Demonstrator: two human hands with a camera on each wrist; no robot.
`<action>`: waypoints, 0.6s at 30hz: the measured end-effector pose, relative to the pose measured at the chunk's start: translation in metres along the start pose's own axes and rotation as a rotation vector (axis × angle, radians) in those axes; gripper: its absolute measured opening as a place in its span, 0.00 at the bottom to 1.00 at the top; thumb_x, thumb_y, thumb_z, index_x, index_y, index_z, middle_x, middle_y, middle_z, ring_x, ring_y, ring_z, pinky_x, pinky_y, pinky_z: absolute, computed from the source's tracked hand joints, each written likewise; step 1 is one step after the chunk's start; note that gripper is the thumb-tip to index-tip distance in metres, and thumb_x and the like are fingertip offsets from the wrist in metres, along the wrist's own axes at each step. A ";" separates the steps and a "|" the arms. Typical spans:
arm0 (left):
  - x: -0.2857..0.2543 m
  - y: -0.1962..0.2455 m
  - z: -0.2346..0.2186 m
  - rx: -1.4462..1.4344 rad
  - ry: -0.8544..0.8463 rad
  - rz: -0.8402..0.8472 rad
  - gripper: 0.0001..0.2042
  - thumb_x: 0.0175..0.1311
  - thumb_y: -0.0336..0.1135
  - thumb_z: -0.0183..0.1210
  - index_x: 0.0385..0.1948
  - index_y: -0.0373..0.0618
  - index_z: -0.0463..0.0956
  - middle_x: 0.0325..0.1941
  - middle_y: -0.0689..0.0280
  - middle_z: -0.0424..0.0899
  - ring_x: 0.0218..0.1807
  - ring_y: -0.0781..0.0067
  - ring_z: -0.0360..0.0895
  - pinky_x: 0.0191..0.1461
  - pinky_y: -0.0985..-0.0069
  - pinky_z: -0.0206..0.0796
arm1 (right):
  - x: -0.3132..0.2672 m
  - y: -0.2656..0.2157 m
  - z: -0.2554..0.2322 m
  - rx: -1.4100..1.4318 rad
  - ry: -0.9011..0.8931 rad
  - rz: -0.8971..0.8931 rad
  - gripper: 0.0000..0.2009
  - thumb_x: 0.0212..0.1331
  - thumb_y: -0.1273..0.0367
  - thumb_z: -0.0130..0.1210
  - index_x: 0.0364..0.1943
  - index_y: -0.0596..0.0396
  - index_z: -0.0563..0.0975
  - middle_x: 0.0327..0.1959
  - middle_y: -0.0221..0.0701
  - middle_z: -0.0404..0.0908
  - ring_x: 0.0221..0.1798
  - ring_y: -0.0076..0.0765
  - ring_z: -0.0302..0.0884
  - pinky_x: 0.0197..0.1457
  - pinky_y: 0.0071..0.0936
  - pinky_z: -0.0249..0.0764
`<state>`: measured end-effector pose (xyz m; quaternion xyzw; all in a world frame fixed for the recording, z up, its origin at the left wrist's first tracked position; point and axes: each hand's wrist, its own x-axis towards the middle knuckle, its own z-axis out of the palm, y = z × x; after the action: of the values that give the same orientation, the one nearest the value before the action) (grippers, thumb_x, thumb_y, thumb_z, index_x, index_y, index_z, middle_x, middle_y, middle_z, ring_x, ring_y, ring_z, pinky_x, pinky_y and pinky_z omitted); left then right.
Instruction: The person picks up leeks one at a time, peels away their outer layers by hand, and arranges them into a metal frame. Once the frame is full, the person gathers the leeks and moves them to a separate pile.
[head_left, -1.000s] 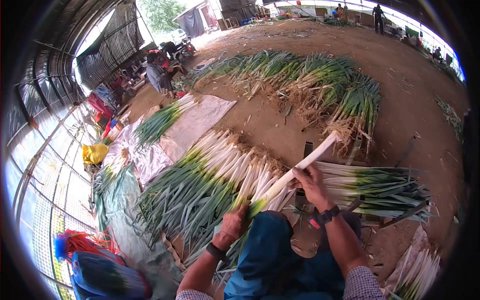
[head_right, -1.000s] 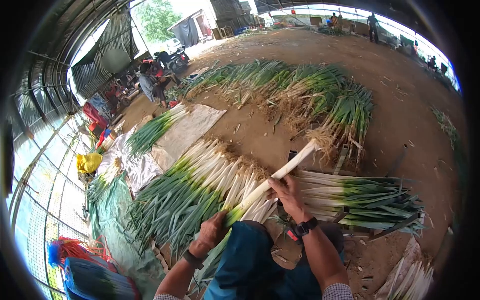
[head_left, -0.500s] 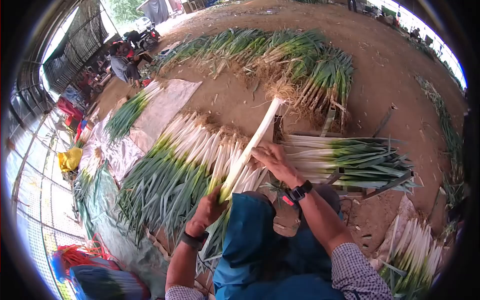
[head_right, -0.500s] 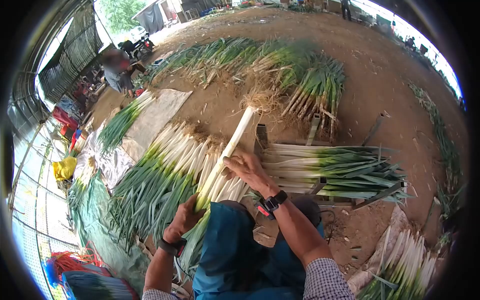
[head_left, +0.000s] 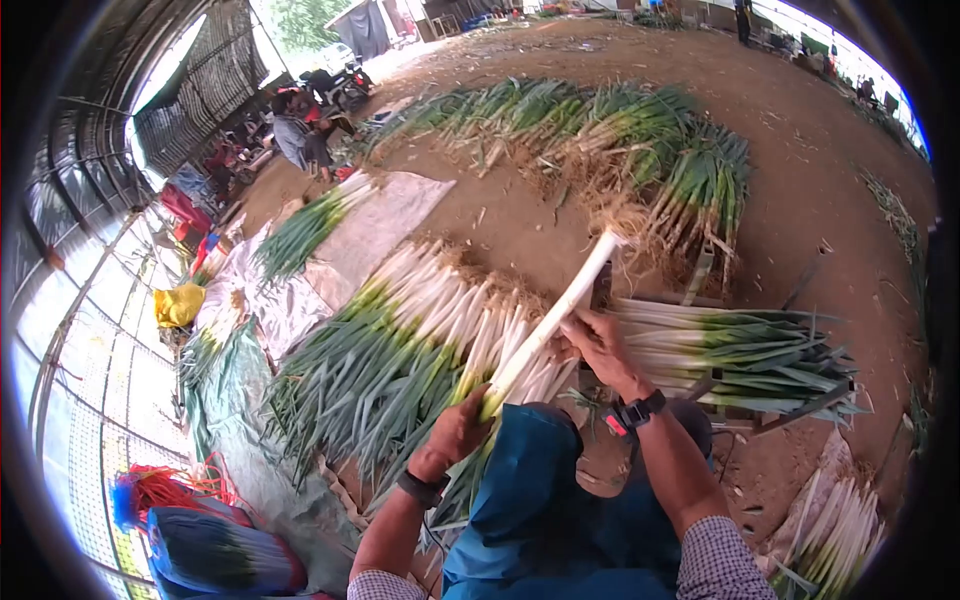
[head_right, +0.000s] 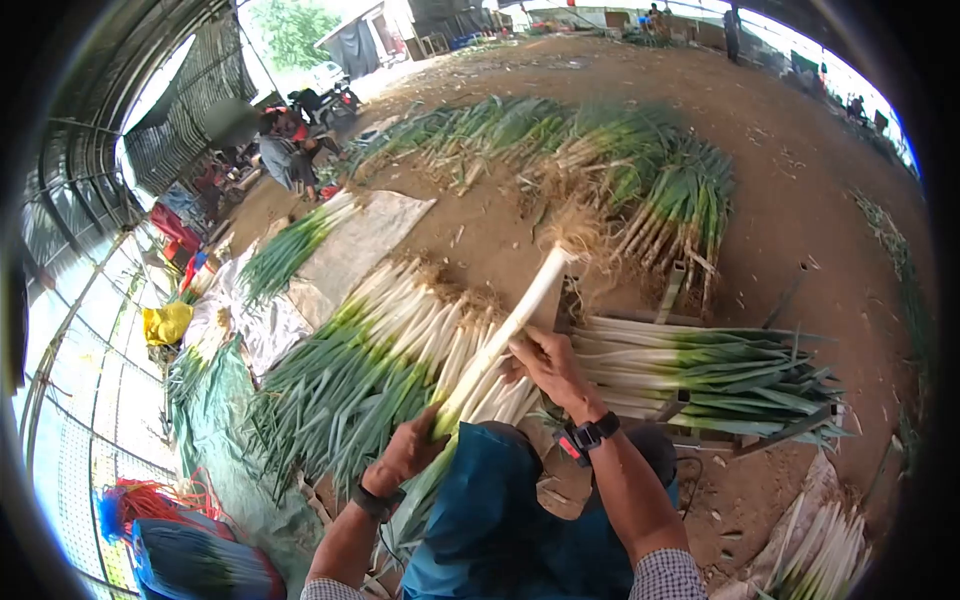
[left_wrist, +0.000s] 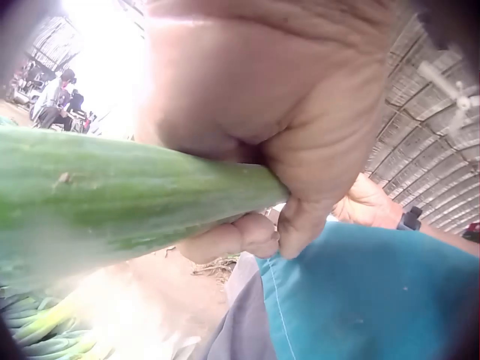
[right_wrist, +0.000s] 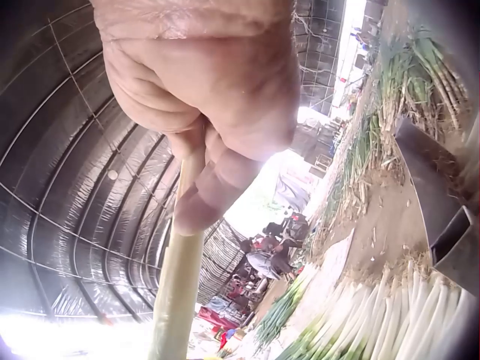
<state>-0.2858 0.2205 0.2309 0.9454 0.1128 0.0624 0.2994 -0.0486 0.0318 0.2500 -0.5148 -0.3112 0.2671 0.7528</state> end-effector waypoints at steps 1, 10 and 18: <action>0.000 -0.003 0.003 0.064 0.068 0.026 0.28 0.62 0.33 0.64 0.65 0.44 0.67 0.43 0.48 0.84 0.45 0.45 0.83 0.46 0.59 0.76 | 0.000 -0.001 0.001 -0.004 0.011 0.046 0.12 0.74 0.70 0.52 0.47 0.69 0.78 0.37 0.35 0.84 0.34 0.30 0.87 0.37 0.29 0.88; 0.005 0.014 -0.005 0.217 0.194 0.127 0.24 0.66 0.32 0.57 0.64 0.46 0.64 0.42 0.51 0.82 0.43 0.43 0.81 0.41 0.53 0.73 | -0.003 0.007 -0.009 0.003 0.010 0.049 0.11 0.71 0.73 0.53 0.48 0.68 0.79 0.39 0.35 0.84 0.35 0.29 0.85 0.36 0.29 0.88; 0.013 0.031 -0.010 -0.050 -0.074 0.080 0.29 0.64 0.33 0.64 0.66 0.41 0.66 0.44 0.47 0.84 0.47 0.44 0.83 0.49 0.61 0.75 | -0.016 -0.015 0.007 0.203 0.021 0.157 0.12 0.69 0.66 0.58 0.48 0.61 0.78 0.37 0.32 0.82 0.32 0.26 0.82 0.35 0.27 0.82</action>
<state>-0.2701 0.2044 0.2581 0.9431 0.0621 0.0420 0.3240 -0.0632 0.0194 0.2635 -0.4614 -0.2335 0.3499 0.7812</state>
